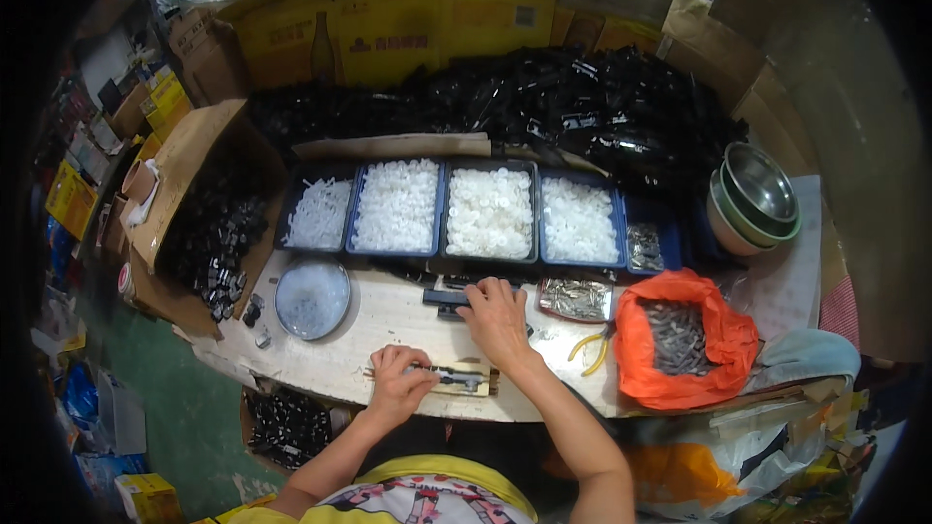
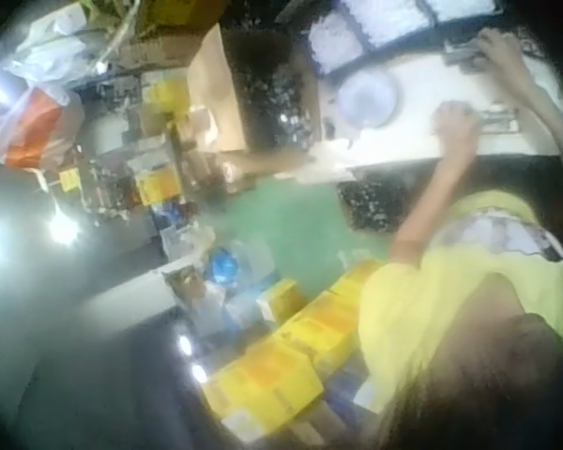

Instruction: The person assembles small electronic components at a cluttered workbench. They insert white plastic pieces into black cylindrical bodies, place metal pins into the assembly, and use a hammer to secure the parts. The person also uses pliers to adjust components and places finished units into a tray.

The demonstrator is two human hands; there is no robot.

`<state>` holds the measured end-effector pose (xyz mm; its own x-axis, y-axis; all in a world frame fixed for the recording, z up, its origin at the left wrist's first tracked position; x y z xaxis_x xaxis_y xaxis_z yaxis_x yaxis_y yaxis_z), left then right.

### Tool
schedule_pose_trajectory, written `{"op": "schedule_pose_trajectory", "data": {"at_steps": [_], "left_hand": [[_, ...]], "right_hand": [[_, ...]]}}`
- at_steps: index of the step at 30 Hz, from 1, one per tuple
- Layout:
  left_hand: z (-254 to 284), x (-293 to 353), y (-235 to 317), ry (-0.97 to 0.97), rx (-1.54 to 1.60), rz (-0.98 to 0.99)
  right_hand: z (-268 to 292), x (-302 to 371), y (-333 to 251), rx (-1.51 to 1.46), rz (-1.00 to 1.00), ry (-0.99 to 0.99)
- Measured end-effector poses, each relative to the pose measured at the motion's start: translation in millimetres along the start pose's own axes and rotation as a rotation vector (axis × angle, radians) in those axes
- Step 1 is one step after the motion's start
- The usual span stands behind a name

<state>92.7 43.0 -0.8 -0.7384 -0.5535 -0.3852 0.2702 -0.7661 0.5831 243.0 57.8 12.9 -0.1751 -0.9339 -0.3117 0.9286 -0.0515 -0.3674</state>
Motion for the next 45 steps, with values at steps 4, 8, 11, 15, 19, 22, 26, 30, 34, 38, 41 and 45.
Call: {"op": "schedule_pose_trajectory", "data": {"at_steps": [4, 8, 11, 15, 19, 22, 26, 30, 34, 38, 41, 45], "left_hand": [[0, 0, 0, -0.002, 0.011, -0.001], [0, 2, 0, -0.01, 0.019, 0.013], [-2, 0, 0, -0.022, 0.03, 0.024], [-1, 2, -2, -0.023, 0.026, 0.038], [-1, 2, -2, 0.004, -0.005, 0.013], [0, 4, 1, 0.054, -0.057, -0.007], [4, 7, 4, 0.108, -0.101, -0.016], [-20, 23, -4, 0.072, -0.321, 0.0], [-26, 16, 0, -0.021, -0.427, 0.008], [-5, 11, 0, 0.101, -0.207, 0.01], [-50, 40, -23, -0.012, -0.282, -0.075], [-27, 21, -2, -0.009, -0.357, -0.01]], "right_hand": [[31, -20, 24, 0.056, 0.019, 0.09], [64, -63, 52, 0.148, 0.039, 0.207], [86, -107, 77, 0.241, 0.013, 0.282], [94, -170, 100, 0.217, -0.042, 0.355], [99, -212, 98, 0.285, -0.057, 0.38], [100, -240, 96, 0.344, -0.027, 0.286], [78, -276, 80, 0.529, 0.084, -0.031], [39, -308, 82, 0.689, 0.135, -0.182], [19, -321, 96, 0.791, 0.047, -0.24], [26, -326, 85, 0.781, 0.139, -0.185], [42, -323, 88, 0.794, 0.15, -0.134], [90, -312, 62, 0.733, 0.208, 0.066]]}}
Point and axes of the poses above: each hand's wrist, its own x-axis away from the middle knuckle, its own z-axis out of the back of the hand, y = z × x, the point moved 10 cm from there along -x, towards the middle knuckle, and after that the axes turned 4 degrees about -y, right-handed, at the moved point
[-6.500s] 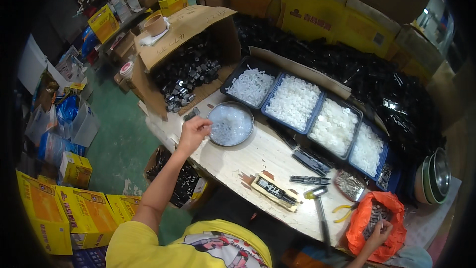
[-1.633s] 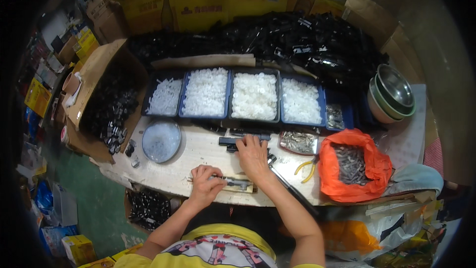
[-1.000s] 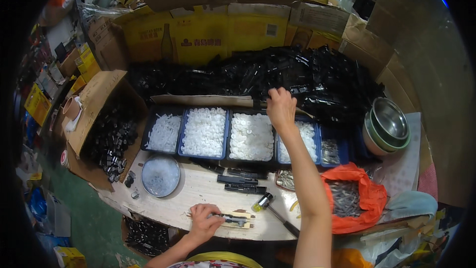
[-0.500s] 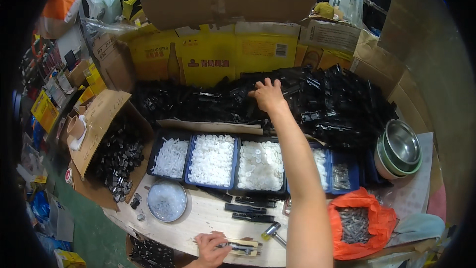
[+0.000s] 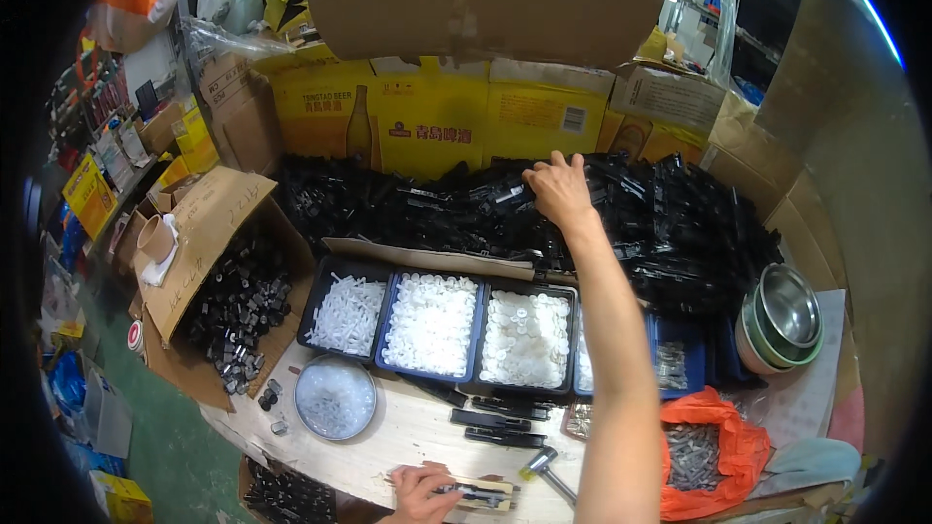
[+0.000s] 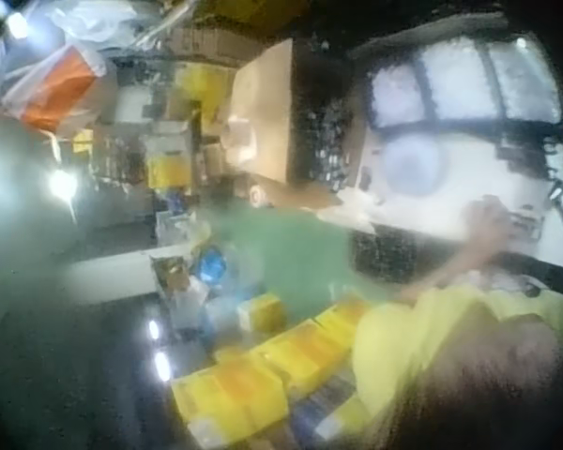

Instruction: The person assembles small electronic components at a cluttered workbench. They insert white plastic pieces into black cylindrical bodies, place metal pins into the assembly, and use a hammer to secure the parts. The person also uses pliers to adjust components and places finished units into a tray.

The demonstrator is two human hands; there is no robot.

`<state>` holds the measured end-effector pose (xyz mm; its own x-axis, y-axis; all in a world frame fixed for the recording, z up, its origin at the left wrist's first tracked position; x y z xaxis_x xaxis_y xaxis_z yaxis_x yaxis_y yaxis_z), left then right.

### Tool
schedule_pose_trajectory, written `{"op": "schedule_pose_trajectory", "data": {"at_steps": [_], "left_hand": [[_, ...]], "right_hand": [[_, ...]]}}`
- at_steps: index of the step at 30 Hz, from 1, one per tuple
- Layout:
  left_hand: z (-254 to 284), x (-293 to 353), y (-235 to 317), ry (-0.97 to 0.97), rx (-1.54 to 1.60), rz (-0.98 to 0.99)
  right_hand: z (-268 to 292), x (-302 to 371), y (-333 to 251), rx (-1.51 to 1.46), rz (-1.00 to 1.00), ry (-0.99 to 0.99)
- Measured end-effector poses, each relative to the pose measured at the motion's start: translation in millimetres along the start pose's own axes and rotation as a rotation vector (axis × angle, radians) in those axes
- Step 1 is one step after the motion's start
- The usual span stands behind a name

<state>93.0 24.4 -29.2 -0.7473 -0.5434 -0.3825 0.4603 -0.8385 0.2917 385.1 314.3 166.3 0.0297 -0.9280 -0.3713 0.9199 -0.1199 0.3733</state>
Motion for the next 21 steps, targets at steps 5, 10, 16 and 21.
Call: {"op": "schedule_pose_trajectory", "data": {"at_steps": [5, 10, 16, 21], "left_hand": [[33, -10, -11, 0.145, 0.305, 0.051], [26, -6, -10, 0.149, 0.311, 0.023], [30, -5, -6, 0.16, 0.295, 0.006], [30, -5, -6, 0.159, 0.302, 0.004]], "right_hand": [[54, 31, -34, -0.141, 0.054, -0.061], [8, 115, -71, -0.261, 0.052, -0.74], [-29, 137, -70, -0.525, -0.047, -0.65], [-27, 146, -51, -0.763, -0.078, -0.512]]}}
Point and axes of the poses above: each hand's wrist, its own x-axis away from the middle knuckle, its own z-axis out of the back of the hand, y = z × x, the point moved 10 cm from there along -x, towards the middle knuckle, and after that the axes turned 4 degrees about -y, right-handed, at the moved point
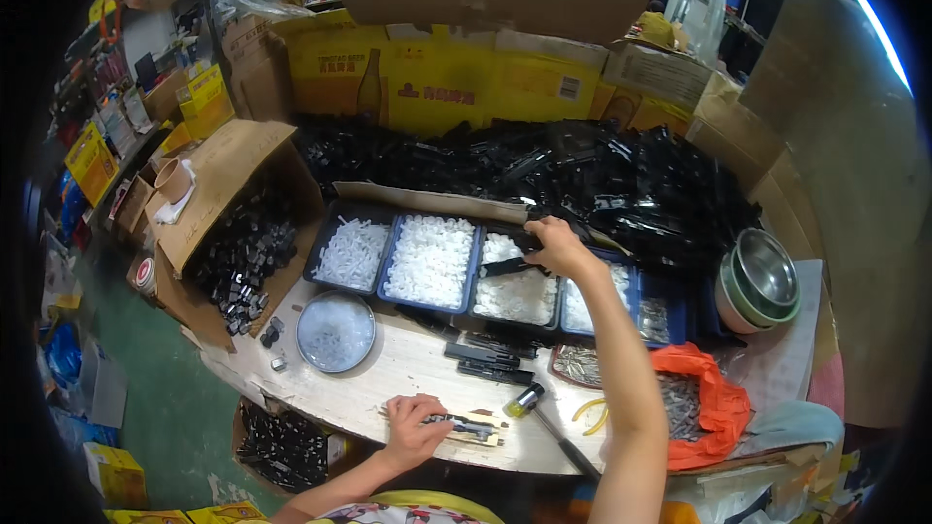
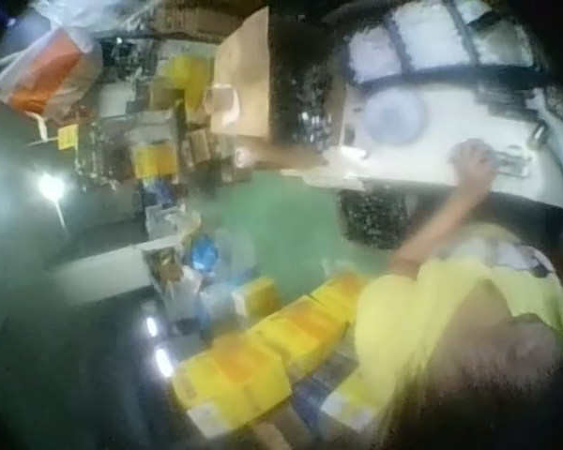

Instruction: The person assembles small electronic components at a cluttered workbench. They insert white plastic pieces into black cylindrical bodies, place metal pins into the assembly, and use a hammer to secure the parts. The person also uses pliers to adjust components and places finished units into a tray.

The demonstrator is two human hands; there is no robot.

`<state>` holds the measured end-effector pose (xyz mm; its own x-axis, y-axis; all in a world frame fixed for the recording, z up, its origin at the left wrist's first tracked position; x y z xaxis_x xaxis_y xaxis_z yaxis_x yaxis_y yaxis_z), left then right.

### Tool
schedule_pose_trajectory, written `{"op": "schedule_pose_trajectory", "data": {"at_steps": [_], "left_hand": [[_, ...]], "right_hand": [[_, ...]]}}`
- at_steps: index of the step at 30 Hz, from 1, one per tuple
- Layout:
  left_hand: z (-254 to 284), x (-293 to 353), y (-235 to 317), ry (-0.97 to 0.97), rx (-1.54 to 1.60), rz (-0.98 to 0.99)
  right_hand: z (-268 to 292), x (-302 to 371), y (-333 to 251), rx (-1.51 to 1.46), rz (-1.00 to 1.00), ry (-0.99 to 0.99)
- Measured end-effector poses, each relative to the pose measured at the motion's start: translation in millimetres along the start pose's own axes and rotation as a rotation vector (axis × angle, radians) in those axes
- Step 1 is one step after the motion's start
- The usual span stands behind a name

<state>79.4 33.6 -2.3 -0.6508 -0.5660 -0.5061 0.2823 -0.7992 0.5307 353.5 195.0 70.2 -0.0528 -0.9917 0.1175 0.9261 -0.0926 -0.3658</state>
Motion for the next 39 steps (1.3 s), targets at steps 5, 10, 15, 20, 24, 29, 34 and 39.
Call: {"op": "schedule_pose_trajectory", "data": {"at_steps": [5, 10, 15, 20, 24, 29, 34, 39], "left_hand": [[2, 1, 2, 0.019, -0.008, -0.016], [3, -4, 7, 0.025, -0.021, -0.035], [25, -10, 2, 0.09, 0.043, 0.065], [-1, -37, -19, -0.008, 0.975, 0.513], [-35, -17, -9, -0.249, 1.598, 0.726], [-3, -3, -56, -0.061, 1.425, 0.828], [4, -1, -52, -0.209, 1.209, 0.791], [7, -6, -42, -0.274, 0.98, 0.538]], "right_hand": [[13, 2, 7, -0.078, 0.041, 0.16], [40, 24, 9, -0.919, -0.01, 0.204], [5, 69, -37, -1.545, 0.066, 0.12], [-69, 131, -83, -1.956, 0.156, 0.123], [-115, 155, -99, -2.071, 0.215, 0.193], [-94, 188, -71, -0.919, 0.045, 0.523], [-84, 212, -154, 0.04, 0.353, 0.454], [-114, 208, -153, 0.011, 0.355, 0.425]]}}
Point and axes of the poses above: each hand's wrist, its own x-axis away from the middle knuckle, its own z-axis out of the back of the hand, y = z × x, the point moved 10 cm from there along -x, towards the middle knuckle, and after that the axes turned 4 degrees about -y, right-handed, at the moved point
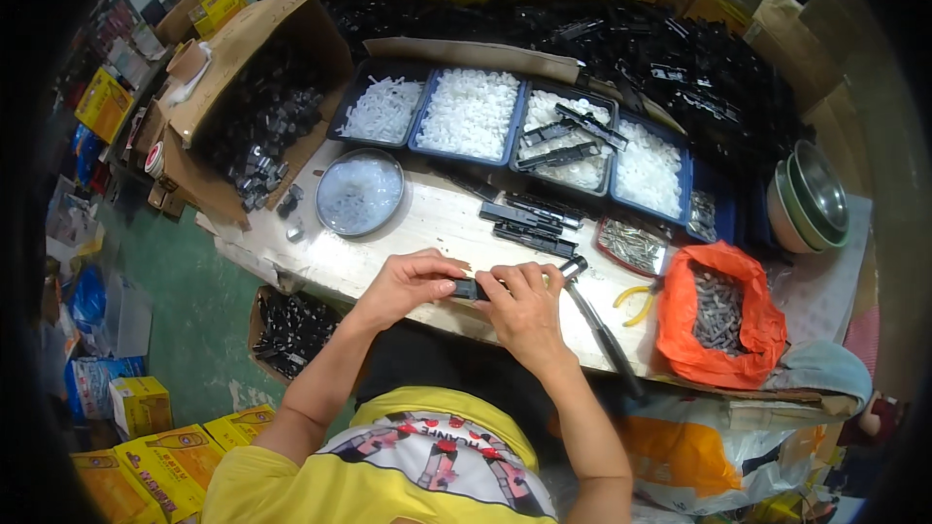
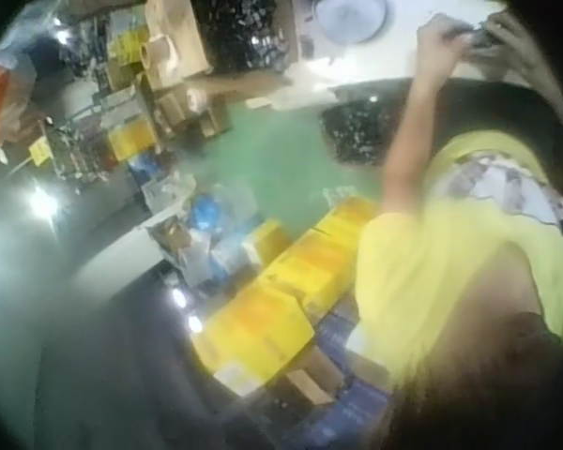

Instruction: The person assembles small electronic components at a cluttered workbench. They insert white plastic pieces into black cylindrical bodies, place metal pins into the assembly, and use a hammer to secure the parts. The person also uses pliers to adjust components and places finished units into a tray.

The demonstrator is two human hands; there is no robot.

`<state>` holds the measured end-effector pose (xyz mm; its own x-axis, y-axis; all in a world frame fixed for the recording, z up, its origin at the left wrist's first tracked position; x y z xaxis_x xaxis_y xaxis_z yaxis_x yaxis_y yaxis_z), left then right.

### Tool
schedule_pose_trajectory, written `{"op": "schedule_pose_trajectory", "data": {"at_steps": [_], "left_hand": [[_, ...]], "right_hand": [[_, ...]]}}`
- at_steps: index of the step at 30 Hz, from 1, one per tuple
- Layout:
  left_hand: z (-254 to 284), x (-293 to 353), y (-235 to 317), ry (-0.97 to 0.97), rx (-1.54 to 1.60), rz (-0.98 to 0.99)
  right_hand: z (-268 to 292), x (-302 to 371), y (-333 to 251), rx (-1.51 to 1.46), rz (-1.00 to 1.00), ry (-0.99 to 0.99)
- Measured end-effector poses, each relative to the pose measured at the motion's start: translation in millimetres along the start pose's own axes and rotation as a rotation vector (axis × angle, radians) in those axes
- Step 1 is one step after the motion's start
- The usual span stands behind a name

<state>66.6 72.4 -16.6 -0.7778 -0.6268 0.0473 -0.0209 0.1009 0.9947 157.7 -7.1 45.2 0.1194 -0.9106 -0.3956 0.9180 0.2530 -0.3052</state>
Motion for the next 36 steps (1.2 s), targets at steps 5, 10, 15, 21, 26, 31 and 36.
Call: {"op": "schedule_pose_trajectory", "data": {"at_steps": [5, 10, 15, 21, 26, 31, 36], "left_hand": [[2, 13, 22, 0.079, -0.778, -0.276], [8, 16, 14, 0.129, -0.846, -0.3], [14, 12, 9, 0.134, -0.889, -0.279], [15, 4, -7, 0.044, -0.915, -0.2], [-2, 3, 19, -0.012, -0.95, -0.204], [-48, 8, 18, -0.145, -1.329, -0.442], [-57, 8, 6, -0.269, -1.439, -0.418]], "right_hand": [[-21, 8, 6, -0.069, -0.101, -0.022], [-31, 5, 7, -0.064, -0.121, -0.046], [-42, 1, 7, -0.039, -0.117, -0.067], [-45, 0, 9, -0.036, -0.133, -0.097], [-3, 26, 46, -0.071, -0.271, 0.15], [21, 76, 98, 0.206, -0.53, 0.126], [2, 90, 110, 0.23, -0.535, -0.026]]}}
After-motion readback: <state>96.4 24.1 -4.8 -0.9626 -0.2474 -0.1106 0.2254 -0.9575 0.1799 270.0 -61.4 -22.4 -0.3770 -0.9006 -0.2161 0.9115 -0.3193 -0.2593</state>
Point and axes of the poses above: each hand's wrist, its own x-axis away from the middle knuckle, its own z-axis out of the back of the hand, y = z × x, the point moved 10 cm from there along -x, towards the middle knuckle, and after that the axes turned 4 degrees about -y, right-handed, at the moved point
